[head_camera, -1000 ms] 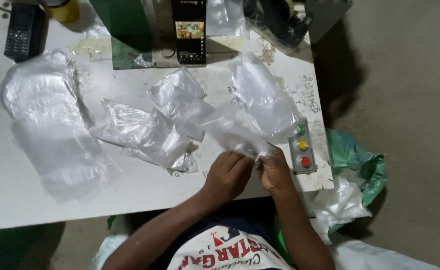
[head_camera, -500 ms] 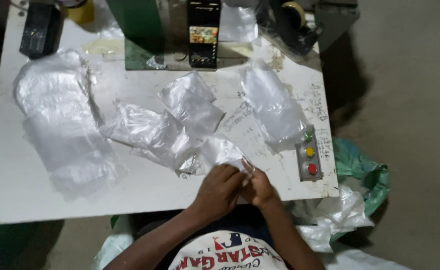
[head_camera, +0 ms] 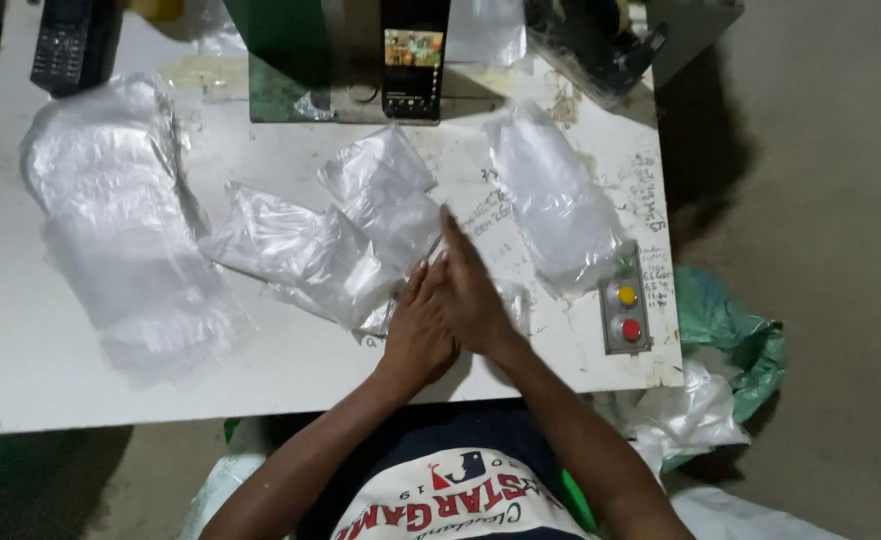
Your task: The person is picking up individual plastic bags, smoothing them out on a table, and folding them.
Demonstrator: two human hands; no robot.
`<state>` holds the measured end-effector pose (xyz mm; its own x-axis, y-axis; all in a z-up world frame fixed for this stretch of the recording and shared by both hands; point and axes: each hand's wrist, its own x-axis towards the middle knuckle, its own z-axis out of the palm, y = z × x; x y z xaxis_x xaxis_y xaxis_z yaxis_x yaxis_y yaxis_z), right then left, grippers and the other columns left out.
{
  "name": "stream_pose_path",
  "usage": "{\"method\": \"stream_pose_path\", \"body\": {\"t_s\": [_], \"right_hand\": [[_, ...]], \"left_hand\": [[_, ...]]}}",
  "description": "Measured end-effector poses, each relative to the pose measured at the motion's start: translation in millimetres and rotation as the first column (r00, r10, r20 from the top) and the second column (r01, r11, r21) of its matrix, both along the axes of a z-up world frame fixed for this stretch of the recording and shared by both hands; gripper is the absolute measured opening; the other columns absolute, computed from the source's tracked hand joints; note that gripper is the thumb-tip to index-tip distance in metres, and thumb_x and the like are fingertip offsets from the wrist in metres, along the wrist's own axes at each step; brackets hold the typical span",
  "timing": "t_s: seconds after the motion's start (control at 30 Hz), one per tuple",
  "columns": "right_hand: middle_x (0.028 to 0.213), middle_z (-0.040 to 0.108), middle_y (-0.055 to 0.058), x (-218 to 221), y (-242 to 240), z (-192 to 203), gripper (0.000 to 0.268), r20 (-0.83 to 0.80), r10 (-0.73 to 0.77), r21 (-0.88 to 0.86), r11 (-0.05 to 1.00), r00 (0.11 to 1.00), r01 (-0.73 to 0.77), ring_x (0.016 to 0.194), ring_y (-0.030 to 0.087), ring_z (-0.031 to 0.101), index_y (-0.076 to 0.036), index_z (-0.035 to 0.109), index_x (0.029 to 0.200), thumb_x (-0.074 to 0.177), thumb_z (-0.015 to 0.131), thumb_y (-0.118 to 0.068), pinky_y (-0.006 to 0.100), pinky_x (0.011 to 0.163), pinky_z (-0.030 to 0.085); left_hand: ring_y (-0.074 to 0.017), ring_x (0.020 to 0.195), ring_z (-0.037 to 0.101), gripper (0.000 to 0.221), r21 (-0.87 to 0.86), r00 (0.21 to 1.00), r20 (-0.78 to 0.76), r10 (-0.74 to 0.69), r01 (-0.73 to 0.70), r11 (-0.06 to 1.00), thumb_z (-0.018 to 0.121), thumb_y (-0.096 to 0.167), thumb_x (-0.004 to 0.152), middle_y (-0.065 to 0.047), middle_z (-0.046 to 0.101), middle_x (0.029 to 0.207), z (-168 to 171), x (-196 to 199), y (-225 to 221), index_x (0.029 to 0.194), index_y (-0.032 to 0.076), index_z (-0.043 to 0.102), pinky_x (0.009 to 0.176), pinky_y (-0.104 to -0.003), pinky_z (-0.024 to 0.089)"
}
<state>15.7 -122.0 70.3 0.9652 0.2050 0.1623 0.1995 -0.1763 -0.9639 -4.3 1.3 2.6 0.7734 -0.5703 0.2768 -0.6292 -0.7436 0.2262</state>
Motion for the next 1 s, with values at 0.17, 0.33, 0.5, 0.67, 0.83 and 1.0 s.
{"method": "stream_pose_path", "body": {"t_s": [0.17, 0.33, 0.5, 0.67, 0.83, 1.0], "right_hand": [[0.167, 0.025, 0.026, -42, -2, -36, 0.074, 0.261, 0.065, -0.744, 0.649, 0.963, 0.158, 0.154, 0.042, 0.024, 0.003, 0.025, 0.162, 0.099, 0.048, -0.027, 0.054, 0.128, 0.008], [0.164, 0.031, 0.026, -9, -19, -48, 0.073, 0.239, 0.020, -0.601, 0.788, 0.971, 0.131, 0.150, 0.044, 0.030, 0.003, 0.029, 0.160, 0.094, 0.051, -0.019, 0.054, 0.127, 0.015], [0.147, 0.055, 0.031, 4, -92, -28, 0.072, -0.494, 0.085, 0.664, 0.679, 0.865, 0.313, 0.133, 0.049, 0.056, 0.003, 0.048, 0.147, 0.096, 0.053, -0.048, 0.068, 0.106, 0.050], [0.152, 0.051, 0.011, -55, -138, -8, 0.076, -0.086, -0.357, -0.057, 0.934, 0.930, 0.353, 0.137, 0.031, 0.056, -0.002, 0.053, 0.140, 0.071, 0.053, 0.029, 0.044, 0.117, 0.046], [0.123, 0.072, 0.015, -114, -129, -80, 0.056, -0.477, -0.212, 0.012, 0.969, 0.853, 0.248, 0.111, 0.023, 0.068, -0.001, 0.071, 0.123, 0.070, 0.089, 0.003, 0.044, 0.100, 0.055], [0.115, 0.071, 0.019, -90, -86, -15, 0.059, -0.326, -0.511, -0.370, 0.843, 0.795, 0.390, 0.089, 0.026, 0.072, -0.006, 0.063, 0.139, 0.083, 0.081, -0.004, 0.037, 0.081, 0.062]], "left_hand": [[-0.0401, 0.154, 0.027, 0.062, -0.031, 0.990, -0.137, -0.026, 0.022, 0.999, 0.050, 0.016, 0.087, -0.020, 0.042, 0.160, 40, -29, 14, 0.147, 0.003, 0.052, 0.127, -0.052, 0.016], [-0.0426, 0.154, 0.026, 0.062, -0.157, 0.993, -0.116, -0.012, -0.007, 0.988, 0.056, 0.018, 0.087, -0.025, 0.038, 0.161, 7, -13, -4, 0.147, 0.000, 0.050, 0.128, -0.052, 0.015], [-0.0475, 0.130, 0.054, 0.058, -0.424, 0.964, -0.024, -0.263, 0.229, 0.877, 0.071, 0.030, 0.089, -0.027, 0.054, 0.140, -23, -19, -25, 0.140, 0.005, 0.056, 0.102, -0.055, 0.046], [-0.0262, 0.093, 0.060, 0.004, -0.670, 0.898, -0.179, -0.403, 0.189, 0.718, 0.063, 0.014, 0.095, -0.004, 0.062, 0.104, 45, -7, -28, 0.091, 0.014, 0.062, 0.075, -0.038, 0.044], [-0.0230, 0.103, 0.062, 0.012, -0.806, 0.569, -0.574, -0.590, -0.519, 0.284, 0.057, 0.016, 0.104, -0.009, 0.067, 0.108, 51, -16, -14, 0.108, 0.007, 0.063, 0.093, -0.039, 0.048], [-0.0321, 0.091, 0.069, 0.032, -0.463, 0.628, -0.773, 0.091, -0.656, 0.596, 0.067, 0.038, 0.098, -0.011, 0.070, 0.098, 37, -29, 4, 0.122, 0.016, 0.065, 0.079, -0.043, 0.055]]}}
